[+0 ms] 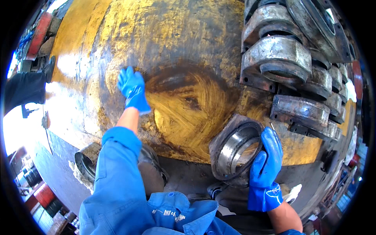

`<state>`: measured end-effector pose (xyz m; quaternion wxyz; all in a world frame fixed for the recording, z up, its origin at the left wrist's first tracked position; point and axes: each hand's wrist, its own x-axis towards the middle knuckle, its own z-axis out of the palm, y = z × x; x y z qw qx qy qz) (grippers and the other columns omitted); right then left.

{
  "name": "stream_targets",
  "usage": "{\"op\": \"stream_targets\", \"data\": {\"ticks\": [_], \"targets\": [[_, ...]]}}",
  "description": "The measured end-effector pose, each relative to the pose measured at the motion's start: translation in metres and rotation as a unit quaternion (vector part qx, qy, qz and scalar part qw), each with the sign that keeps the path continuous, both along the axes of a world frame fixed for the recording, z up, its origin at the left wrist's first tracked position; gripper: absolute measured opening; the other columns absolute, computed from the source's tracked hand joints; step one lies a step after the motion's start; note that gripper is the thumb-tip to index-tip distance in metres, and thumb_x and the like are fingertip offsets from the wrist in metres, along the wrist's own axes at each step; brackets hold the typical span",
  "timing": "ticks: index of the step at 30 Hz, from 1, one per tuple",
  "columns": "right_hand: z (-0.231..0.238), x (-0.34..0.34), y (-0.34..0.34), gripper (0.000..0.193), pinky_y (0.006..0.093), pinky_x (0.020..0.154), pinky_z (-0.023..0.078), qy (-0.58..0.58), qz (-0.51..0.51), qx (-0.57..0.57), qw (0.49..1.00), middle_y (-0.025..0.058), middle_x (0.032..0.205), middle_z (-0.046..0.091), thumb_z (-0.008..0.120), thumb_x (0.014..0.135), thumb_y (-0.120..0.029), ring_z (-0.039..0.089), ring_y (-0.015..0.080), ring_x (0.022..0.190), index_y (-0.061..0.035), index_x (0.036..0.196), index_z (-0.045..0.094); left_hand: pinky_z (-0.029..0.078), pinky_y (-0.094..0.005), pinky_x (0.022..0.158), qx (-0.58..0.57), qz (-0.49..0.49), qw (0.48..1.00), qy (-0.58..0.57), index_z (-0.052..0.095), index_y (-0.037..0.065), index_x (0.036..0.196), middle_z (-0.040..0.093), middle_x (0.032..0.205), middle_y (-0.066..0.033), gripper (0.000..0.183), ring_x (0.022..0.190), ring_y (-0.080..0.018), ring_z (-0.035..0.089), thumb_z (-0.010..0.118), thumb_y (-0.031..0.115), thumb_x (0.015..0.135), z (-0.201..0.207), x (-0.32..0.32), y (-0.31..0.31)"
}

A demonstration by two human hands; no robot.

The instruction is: The person cleans various cylindrical metal components by hand using a cloth and a dark industrial lubricant, wiping both the internal and external surfaces before cleaning the floor surface.

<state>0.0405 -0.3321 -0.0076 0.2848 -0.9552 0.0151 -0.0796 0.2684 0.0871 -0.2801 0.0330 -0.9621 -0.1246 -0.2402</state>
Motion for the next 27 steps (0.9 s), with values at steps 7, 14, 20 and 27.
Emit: {"op": "stream_targets", "data": {"ticks": [7, 14, 20, 27], "targets": [[0.0, 0.0, -0.004, 0.043, 0.0528, 0.114, 0.041, -0.014, 0.007, -0.002, 1.0, 0.0293, 0.133, 0.065, 0.05, 0.102, -0.024, 0.06, 0.0464, 0.126, 0.0063, 0.128, 0.066, 0.038, -0.0579, 0.115, 0.012, -0.41, 0.905, 0.113, 0.066, 0.014, 0.132, 0.057, 0.146, -0.0192, 0.045, 0.136, -0.0397, 0.053, 0.059, 0.022, 0.089, -0.002, -0.077, -0.18], [0.004, -0.007, -0.015, 0.043, 0.0538, 0.113, 0.041, -0.015, -0.012, -0.022, 1.0, 0.0296, 0.131, 0.065, 0.049, 0.103, -0.026, 0.06, 0.0475, 0.125, 0.0064, 0.127, 0.065, 0.039, -0.0577, 0.114, -0.102, -0.447, 0.877, 0.145, 0.063, 0.012, 0.132, 0.06, 0.141, -0.0192, 0.049, 0.134, -0.0403, 0.054, 0.067, 0.015, 0.084, 0.036, -0.104, -0.124], [-0.001, -0.001, -0.003, 0.043, 0.0539, 0.113, 0.042, -0.017, 0.011, -0.01, 1.0, 0.0298, 0.129, 0.066, 0.05, 0.103, -0.026, 0.06, 0.0479, 0.124, 0.0063, 0.126, 0.066, 0.046, -0.0509, 0.101, 0.011, -0.14, 0.984, 0.11, 0.064, 0.007, 0.121, 0.063, 0.126, -0.0185, 0.035, 0.117, -0.039, 0.057, 0.056, 0.023, 0.09, 0.021, 0.028, -0.137], [0.008, -0.002, -0.012, 0.044, 0.0542, 0.114, 0.04, -0.012, 0.001, -0.001, 1.0, 0.0299, 0.134, 0.063, 0.051, 0.101, -0.027, 0.058, 0.0479, 0.127, 0.0059, 0.127, 0.066, 0.041, -0.0557, 0.114, -0.09, -0.545, 0.824, 0.128, 0.065, 0.007, 0.127, 0.063, 0.136, -0.0199, 0.043, 0.132, -0.0413, 0.055, 0.062, 0.016, 0.085, 0.051, -0.11, -0.143]]}}
